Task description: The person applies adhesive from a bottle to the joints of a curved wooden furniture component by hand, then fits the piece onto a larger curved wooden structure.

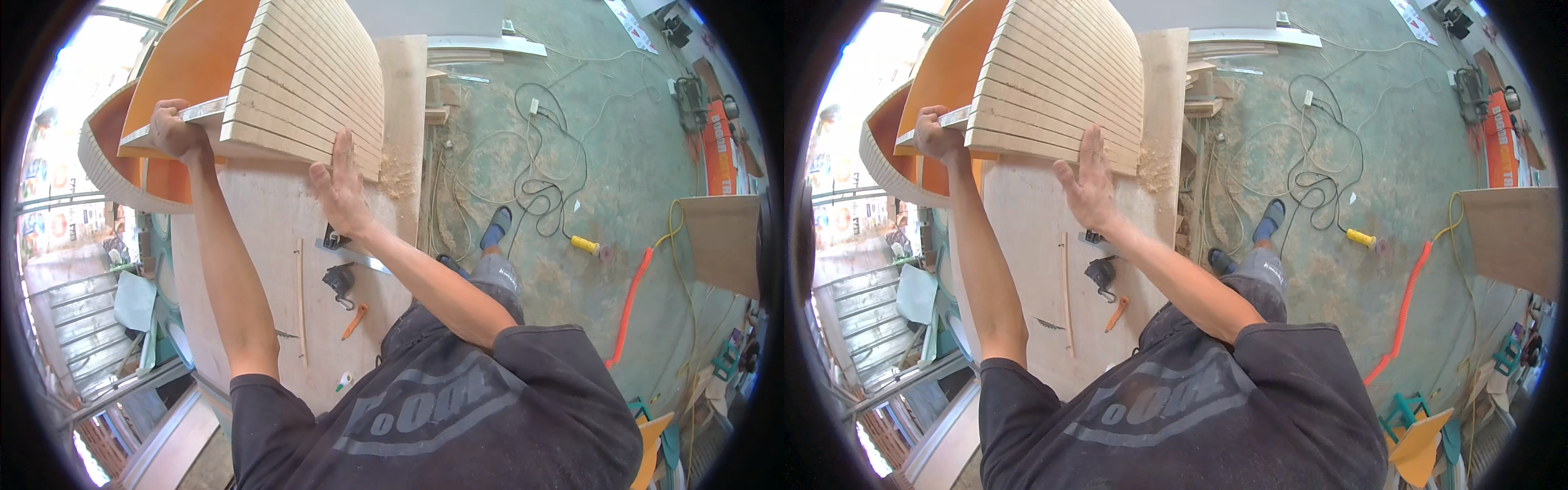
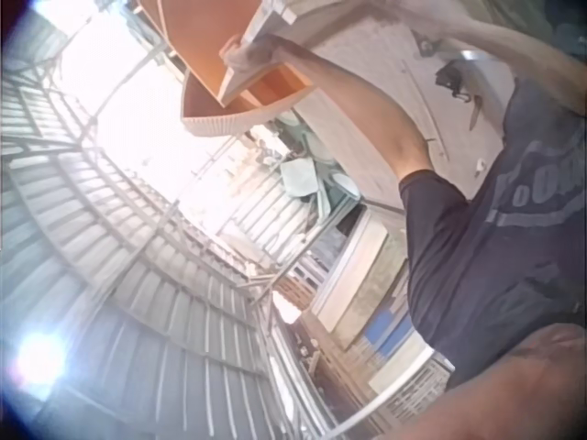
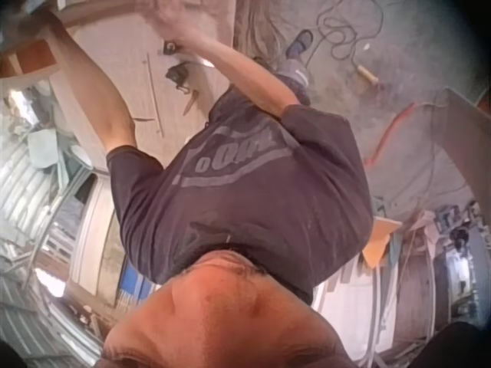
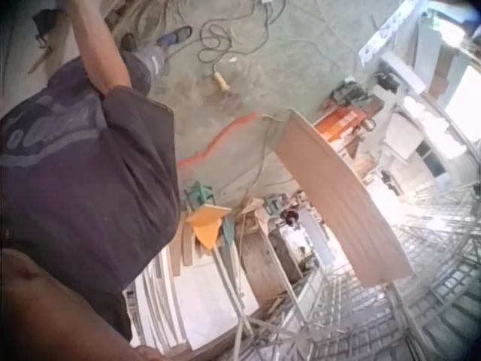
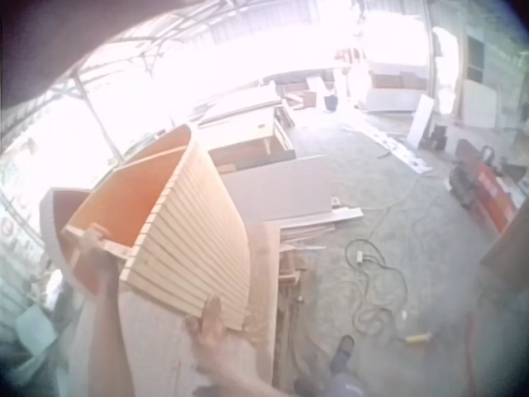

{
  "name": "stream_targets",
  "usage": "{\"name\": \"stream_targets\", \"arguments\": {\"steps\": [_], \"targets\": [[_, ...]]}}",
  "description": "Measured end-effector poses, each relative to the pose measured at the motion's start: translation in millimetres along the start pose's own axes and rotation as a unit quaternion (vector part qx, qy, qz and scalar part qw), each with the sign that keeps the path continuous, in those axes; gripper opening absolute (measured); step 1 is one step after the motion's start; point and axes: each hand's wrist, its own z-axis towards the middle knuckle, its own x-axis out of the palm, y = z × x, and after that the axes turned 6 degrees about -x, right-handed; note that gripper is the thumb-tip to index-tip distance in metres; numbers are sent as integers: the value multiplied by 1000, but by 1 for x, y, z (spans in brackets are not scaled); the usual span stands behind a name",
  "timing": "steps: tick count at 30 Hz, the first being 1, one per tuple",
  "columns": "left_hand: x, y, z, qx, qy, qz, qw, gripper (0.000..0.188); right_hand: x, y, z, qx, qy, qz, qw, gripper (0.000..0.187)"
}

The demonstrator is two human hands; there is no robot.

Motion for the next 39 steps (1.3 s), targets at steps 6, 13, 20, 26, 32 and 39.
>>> {"name": "stream_targets", "arguments": {"steps": [6,13,20,26,32,39], "targets": [[-4,-3,-2,19,-1,27,999,15,3,-17,-8,0,-4,-3,1000,106],[-4,-11,3,2,9,4,1000,18,-22,-58,-12,121,45,-102,986,108],[-2,-1,-5,20,5,17,1000,20,-9,14,-6,-36,45,-36,998,104],[0,-3,3,52,-8,-11,999,19,-31,-32,-23,-32,-16,-64,997,80],[0,11,-2,-21,19,6,1000,18,-65,-149,-47,-66,42,-458,886,66],[-2,-3,-2,16,-5,24,1000,20,-60,-187,-43,-159,173,-577,782,57]]}}
